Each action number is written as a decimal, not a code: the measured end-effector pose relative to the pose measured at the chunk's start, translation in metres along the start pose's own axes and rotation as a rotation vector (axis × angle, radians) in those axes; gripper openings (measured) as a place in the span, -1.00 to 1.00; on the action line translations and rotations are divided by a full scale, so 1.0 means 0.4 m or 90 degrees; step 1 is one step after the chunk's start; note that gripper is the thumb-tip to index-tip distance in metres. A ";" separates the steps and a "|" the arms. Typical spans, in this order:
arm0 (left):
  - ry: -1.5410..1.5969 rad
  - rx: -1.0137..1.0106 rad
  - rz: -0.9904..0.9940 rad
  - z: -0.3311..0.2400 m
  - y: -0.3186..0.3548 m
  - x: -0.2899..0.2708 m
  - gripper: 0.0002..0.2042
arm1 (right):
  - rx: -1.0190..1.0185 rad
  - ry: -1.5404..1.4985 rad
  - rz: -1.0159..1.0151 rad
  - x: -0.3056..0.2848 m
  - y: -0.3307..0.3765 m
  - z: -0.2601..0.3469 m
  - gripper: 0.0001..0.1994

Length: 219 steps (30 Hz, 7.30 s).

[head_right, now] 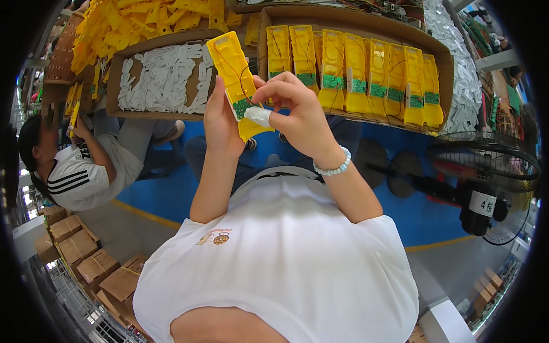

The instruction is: The person assembles small circuit boards into yellow plastic housings by hand.

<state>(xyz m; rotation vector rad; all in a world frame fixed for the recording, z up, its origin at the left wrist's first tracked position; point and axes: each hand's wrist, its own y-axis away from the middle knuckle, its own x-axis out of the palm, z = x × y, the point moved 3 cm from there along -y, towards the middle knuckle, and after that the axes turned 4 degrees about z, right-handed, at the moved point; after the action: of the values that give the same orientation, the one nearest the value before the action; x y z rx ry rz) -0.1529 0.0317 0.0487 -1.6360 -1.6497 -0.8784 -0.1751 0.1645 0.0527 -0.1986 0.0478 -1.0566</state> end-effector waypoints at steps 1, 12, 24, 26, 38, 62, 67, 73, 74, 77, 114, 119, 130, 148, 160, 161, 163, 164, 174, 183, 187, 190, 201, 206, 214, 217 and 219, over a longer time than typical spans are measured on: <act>0.000 0.001 0.000 -0.001 0.004 -0.003 -0.63 | 0.000 0.000 0.001 0.000 0.000 0.004 -0.81; 0.050 -0.009 0.019 -0.024 -0.023 -0.059 -0.51 | -0.059 0.113 0.252 -0.011 0.033 0.072 -0.76; -0.188 0.089 0.095 0.040 -0.012 0.043 -0.51 | -0.126 0.399 -0.111 -0.009 0.060 0.070 -0.73; -0.187 0.107 0.065 0.046 -0.014 0.037 -0.51 | -0.122 0.409 -0.229 -0.044 0.072 0.082 -0.72; -0.505 0.216 0.044 -0.047 0.082 -0.075 -0.73 | 0.019 0.872 -0.406 -0.299 0.137 0.091 -0.77; -1.180 0.126 0.006 0.016 0.432 -0.739 -0.75 | -0.216 0.660 -0.003 0.031 -0.395 0.183 -0.94; -1.145 0.143 0.015 0.006 0.446 -0.759 -0.76 | -0.141 0.843 0.112 0.197 -0.595 0.007 -0.81; -1.110 0.147 0.025 0.000 0.454 -0.770 -0.75 | 0.056 1.004 0.041 0.208 -0.757 -0.160 -0.74; -1.112 0.152 0.032 -0.004 0.459 -0.772 -0.75 | 0.053 1.010 0.026 0.200 -0.764 -0.165 -0.79; -1.099 0.164 0.031 -0.010 0.464 -0.770 -0.75 | 0.056 0.947 -0.008 0.160 -0.798 -0.209 -0.75; -0.136 0.153 -0.165 -0.069 0.206 -0.219 -0.68 | -0.217 0.752 -0.357 -0.480 -0.405 0.232 -0.81; -0.141 0.209 -0.275 -0.099 0.288 -0.293 -0.66 | -0.083 0.933 -0.485 -0.746 -0.399 0.275 -0.83; -0.105 0.261 -0.323 -0.122 0.294 -0.262 -0.64 | -0.024 0.878 -0.451 -0.930 -0.588 0.198 -0.62; -0.342 0.286 -0.071 -0.190 0.104 0.038 -0.59 | -0.281 0.121 -0.038 -0.263 -0.307 0.410 -0.82; -0.353 0.407 0.043 -0.212 0.074 0.155 -0.55 | -0.119 -0.100 0.093 0.030 -0.104 0.267 -0.84; -0.352 0.415 0.021 -0.211 0.082 0.149 -0.54 | -0.117 -0.102 0.099 0.037 -0.102 0.263 -0.84; -0.350 0.425 -0.006 -0.207 0.094 0.141 -0.53 | -0.113 -0.105 0.109 0.050 -0.095 0.255 -0.84; -0.361 0.443 -0.017 -0.206 0.099 0.139 -0.52 | -0.103 -0.110 0.101 0.055 -0.092 0.249 -0.84; -0.172 0.329 0.025 -0.242 0.077 0.107 -0.64 | -0.097 -0.096 0.059 0.063 -0.080 0.223 -0.87; -0.291 0.368 -0.079 -0.222 0.060 0.092 -0.65 | -0.053 -0.017 0.145 0.133 -0.099 0.214 -0.89; -0.386 0.436 -0.108 -0.214 0.067 0.092 -0.68 | -0.036 -0.030 0.125 0.138 -0.097 0.207 -0.88; -0.365 0.435 -0.090 -0.200 0.068 0.092 -0.67 | -0.036 -0.019 0.099 0.131 -0.097 0.204 -0.87; -0.437 0.399 0.029 -0.184 0.075 0.074 -0.56 | -0.002 -0.010 0.055 0.107 -0.101 0.191 -0.86; -0.449 0.386 0.003 -0.190 0.085 0.074 -0.56 | -0.030 -0.082 0.064 0.115 -0.098 0.187 -0.86; -0.397 0.360 -0.004 -0.193 0.102 0.084 -0.58 | -0.030 -0.205 0.087 0.109 -0.101 0.169 -0.81; -0.388 0.355 -0.003 -0.188 0.102 0.089 -0.58 | -0.061 -0.182 0.081 0.103 -0.101 0.170 -0.79; -0.417 0.360 0.005 -0.189 0.106 0.090 -0.58 | -0.048 -0.197 0.074 0.100 -0.095 0.171 -0.79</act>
<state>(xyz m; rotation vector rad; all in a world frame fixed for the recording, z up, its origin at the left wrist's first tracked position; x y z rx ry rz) -0.1119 -0.0100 0.1221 -1.5830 -2.0597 0.1823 -0.1788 0.1213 0.1291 -0.4205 -0.1780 -0.8990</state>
